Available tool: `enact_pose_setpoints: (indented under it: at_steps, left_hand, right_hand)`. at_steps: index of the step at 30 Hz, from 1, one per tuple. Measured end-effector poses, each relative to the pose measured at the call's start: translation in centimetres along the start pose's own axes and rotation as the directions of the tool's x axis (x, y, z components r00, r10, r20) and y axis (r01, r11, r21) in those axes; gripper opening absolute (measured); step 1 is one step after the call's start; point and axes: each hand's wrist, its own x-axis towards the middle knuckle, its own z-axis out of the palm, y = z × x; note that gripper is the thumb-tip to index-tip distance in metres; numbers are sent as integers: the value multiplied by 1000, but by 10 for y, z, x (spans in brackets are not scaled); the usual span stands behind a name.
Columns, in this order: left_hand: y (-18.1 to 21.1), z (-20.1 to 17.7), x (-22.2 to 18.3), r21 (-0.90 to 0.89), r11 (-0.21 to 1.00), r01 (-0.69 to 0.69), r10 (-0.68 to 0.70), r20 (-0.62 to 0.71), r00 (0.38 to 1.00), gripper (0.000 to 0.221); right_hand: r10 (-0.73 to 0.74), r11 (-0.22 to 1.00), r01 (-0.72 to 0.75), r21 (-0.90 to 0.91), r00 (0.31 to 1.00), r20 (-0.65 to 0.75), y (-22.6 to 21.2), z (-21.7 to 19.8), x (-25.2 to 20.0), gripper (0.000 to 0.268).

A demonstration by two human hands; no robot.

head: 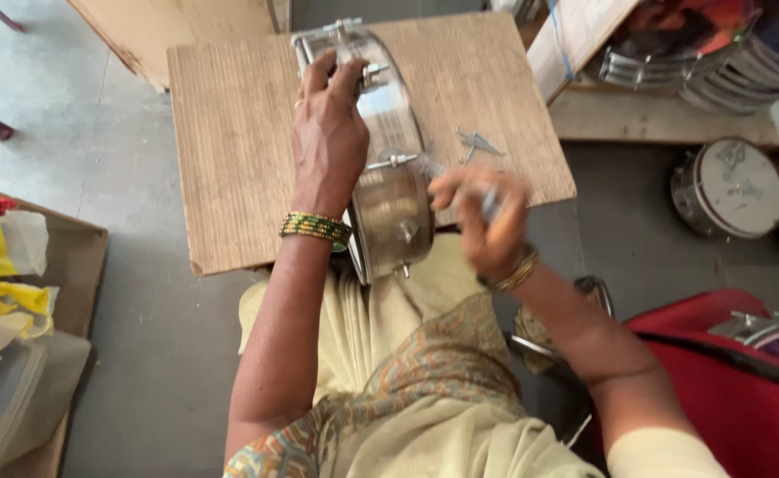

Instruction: The person uses a socket wrench and a wrench to tighten bolts on a metal drum shell, holding the tools on opposite sides of the hardware to secure them.

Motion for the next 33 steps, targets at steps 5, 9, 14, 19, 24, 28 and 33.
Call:
enact_pose_setpoints:
  at_steps: [5, 9, 14, 19, 24, 28, 33]
  left_hand:
    - [12, 0, -8, -17, 998, -62, 62, -23, 998, 41]
    - [20, -2, -14, -71, 997, -25, 26, 16, 1000, 35]
    - [23, -4, -18, -34, 996, -88, 88, -6, 996, 38]
    - [19, 3, -14, -30, 996, -81, 81, 2, 997, 37]
    - [13, 9, -1, -37, 999, -40, 41, 10, 999, 35]
    - [12, 11, 3, -29, 999, -13, 13, 9, 1000, 34]
    - [11, 7, -3, -19, 998, -66, 66, 0, 998, 36]
  right_hand:
    - [403, 895, -423, 142, 903, 152, -5, -28, 75, 29]
    - [548, 820, -572, -10, 782, 298, 6, -15, 102, 29]
    - [608, 722, -689, 68, 678, 414, 13, -8, 113, 28]
    - [508, 856, -514, -63, 812, 286, 6, -8, 85, 25]
    - [-297, 892, 387, -233, 891, 344, 17, -7, 15, 7]
    - [-320, 833, 471, -292, 839, 441, 21, -13, -6, 7]
    - [186, 966, -182, 184, 983, -2, -5, -30, 16, 14]
